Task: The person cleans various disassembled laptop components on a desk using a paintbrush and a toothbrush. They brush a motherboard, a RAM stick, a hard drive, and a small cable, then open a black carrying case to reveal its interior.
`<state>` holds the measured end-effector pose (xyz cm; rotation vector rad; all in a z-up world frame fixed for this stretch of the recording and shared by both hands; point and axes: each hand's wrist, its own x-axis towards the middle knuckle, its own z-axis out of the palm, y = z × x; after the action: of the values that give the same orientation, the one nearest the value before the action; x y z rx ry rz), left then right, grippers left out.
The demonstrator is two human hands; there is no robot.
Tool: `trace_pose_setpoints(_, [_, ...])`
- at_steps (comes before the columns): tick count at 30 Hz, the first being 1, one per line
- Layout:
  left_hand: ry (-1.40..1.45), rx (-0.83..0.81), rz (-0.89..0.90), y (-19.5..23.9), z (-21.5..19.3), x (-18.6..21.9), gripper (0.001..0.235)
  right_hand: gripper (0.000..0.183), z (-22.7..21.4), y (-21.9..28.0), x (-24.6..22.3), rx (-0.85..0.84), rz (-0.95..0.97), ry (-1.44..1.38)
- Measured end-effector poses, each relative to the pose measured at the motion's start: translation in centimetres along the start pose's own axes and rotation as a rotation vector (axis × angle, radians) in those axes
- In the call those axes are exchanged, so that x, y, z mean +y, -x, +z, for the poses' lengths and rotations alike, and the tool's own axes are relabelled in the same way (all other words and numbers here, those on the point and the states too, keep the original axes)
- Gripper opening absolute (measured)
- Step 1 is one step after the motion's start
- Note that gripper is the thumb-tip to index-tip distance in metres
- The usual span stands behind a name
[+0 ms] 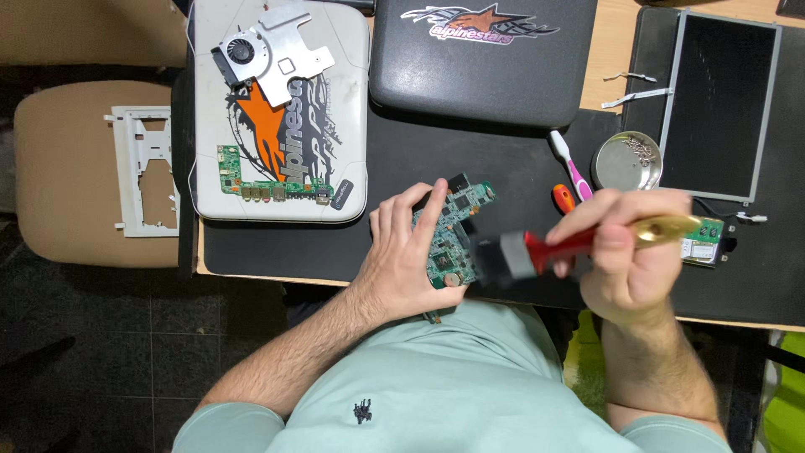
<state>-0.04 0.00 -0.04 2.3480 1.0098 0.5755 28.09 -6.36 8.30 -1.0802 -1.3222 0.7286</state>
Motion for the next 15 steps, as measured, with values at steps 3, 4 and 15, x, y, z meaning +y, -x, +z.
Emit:
trace_pose_setpoints(3, [-0.007,0.017,-0.002,0.0,0.2,0.1,0.141,0.023,0.7,-0.8,0.3,-0.073,0.029,-0.060])
trace_pose_setpoints(4, [-0.007,0.016,0.000,0.1,0.3,0.1,0.141,0.023,0.5,-0.3,0.4,-0.071,0.028,-0.059])
trace_pose_setpoints(15, [0.016,0.003,0.000,0.2,0.2,0.0,0.144,0.041,-0.8,-0.8,0.0,0.037,0.245,-0.288])
